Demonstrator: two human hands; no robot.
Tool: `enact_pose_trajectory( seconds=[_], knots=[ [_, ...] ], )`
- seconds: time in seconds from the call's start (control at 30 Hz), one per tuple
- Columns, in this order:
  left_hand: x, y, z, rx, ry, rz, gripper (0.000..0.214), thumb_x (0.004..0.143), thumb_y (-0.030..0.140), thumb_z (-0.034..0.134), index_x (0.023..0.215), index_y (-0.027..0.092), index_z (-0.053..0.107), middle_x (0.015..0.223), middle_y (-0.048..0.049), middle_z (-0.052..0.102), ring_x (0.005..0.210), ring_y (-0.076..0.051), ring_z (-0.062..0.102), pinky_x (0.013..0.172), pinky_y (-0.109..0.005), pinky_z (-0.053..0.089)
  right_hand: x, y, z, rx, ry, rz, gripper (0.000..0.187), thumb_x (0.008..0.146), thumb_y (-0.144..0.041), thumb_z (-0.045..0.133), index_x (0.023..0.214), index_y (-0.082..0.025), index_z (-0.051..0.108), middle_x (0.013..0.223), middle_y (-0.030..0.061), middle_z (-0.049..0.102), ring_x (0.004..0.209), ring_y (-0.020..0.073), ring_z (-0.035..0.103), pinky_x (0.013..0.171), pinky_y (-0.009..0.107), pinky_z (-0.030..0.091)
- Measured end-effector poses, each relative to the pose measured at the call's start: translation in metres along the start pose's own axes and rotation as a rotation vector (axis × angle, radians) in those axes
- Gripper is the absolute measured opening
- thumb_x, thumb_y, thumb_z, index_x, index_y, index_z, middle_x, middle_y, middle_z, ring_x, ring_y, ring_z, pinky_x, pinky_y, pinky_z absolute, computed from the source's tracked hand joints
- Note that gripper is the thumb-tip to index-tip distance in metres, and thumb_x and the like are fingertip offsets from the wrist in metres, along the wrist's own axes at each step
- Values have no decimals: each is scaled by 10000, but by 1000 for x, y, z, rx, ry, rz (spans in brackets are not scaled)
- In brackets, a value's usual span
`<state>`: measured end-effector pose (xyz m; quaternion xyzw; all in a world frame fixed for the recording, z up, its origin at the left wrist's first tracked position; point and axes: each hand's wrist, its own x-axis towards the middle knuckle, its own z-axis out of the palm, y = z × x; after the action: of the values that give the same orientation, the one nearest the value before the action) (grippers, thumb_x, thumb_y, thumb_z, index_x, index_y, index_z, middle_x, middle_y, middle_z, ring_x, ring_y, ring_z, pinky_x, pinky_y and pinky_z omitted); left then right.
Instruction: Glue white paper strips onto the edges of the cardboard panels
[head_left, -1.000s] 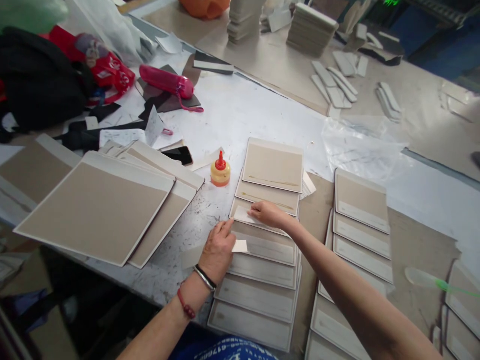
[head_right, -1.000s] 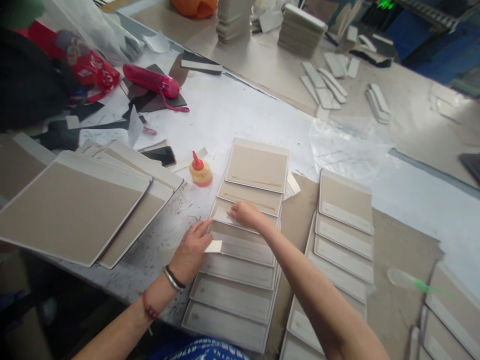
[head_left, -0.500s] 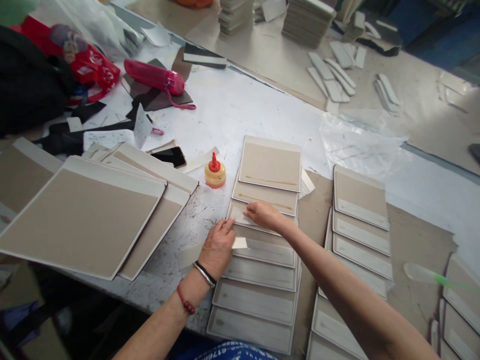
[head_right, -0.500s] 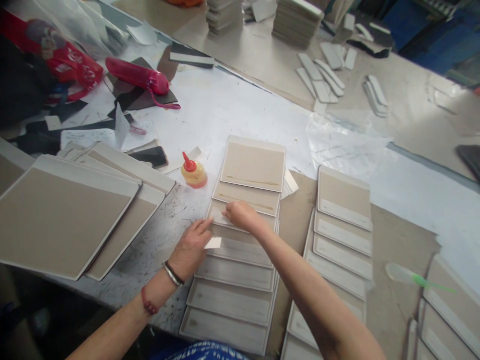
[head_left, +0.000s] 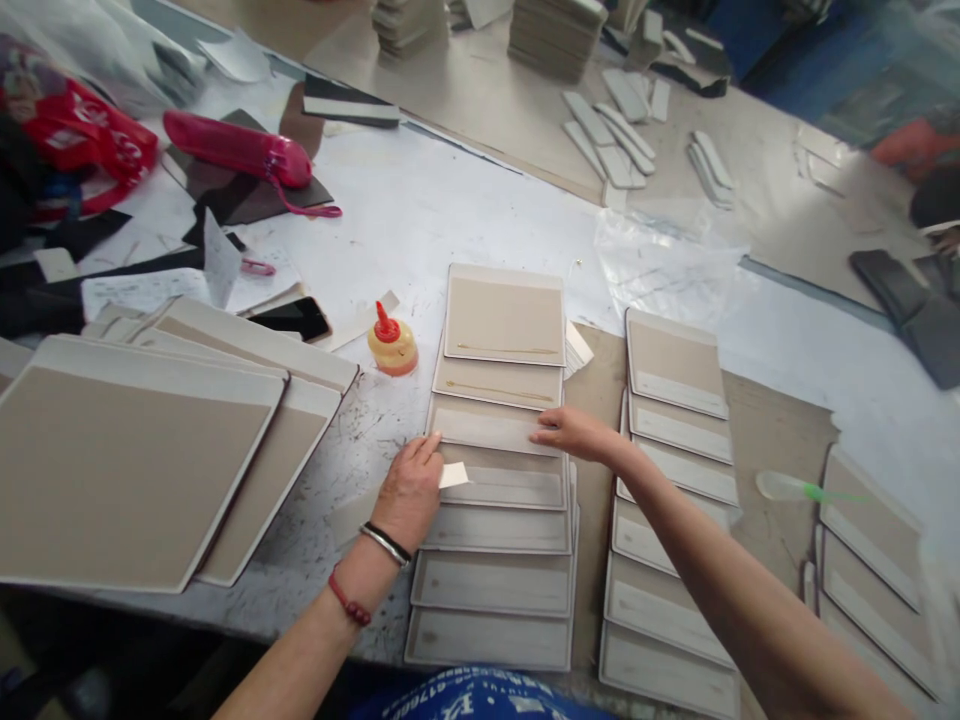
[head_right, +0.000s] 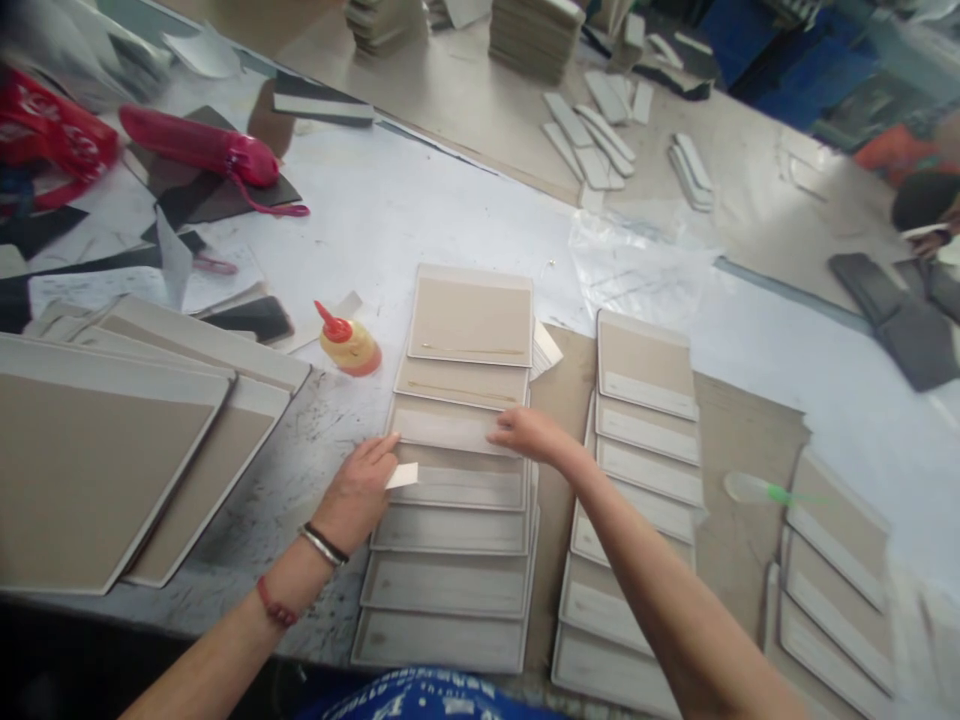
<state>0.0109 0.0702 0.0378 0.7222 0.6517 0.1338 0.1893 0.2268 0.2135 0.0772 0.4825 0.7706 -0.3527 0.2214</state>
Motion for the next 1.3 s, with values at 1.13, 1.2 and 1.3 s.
enact_pose_trajectory(
  seconds=[1.13,1.2,1.3],
  knots=[
    [0,-4,1,55,-18,77,231,673,-23,400,656,187,495,1162,-167,585,1052,-258,511,919,-402,421,-7,6,26,-118,154,252,299,835,-438,467,963,-213,617,1024,105,653,952,247,588,724,317,417],
    [0,-4,0,44,-15,68,229,675,-19,400,657,189,495,1159,-170,588,1055,-260,509,915,-406,423,-7,7,25,-120,153,249,302,832,-440,472,961,-209,619,1029,111,652,954,256,588,724,325,420],
    [-1,-3,0,33,-10,65,229,679,-17,396,660,188,496,1154,-178,590,1050,-264,510,912,-418,424,-8,7,23,-123,152,239,293,827,-437,483,950,-210,621,1030,110,653,954,257,591,720,322,424]
  ],
)
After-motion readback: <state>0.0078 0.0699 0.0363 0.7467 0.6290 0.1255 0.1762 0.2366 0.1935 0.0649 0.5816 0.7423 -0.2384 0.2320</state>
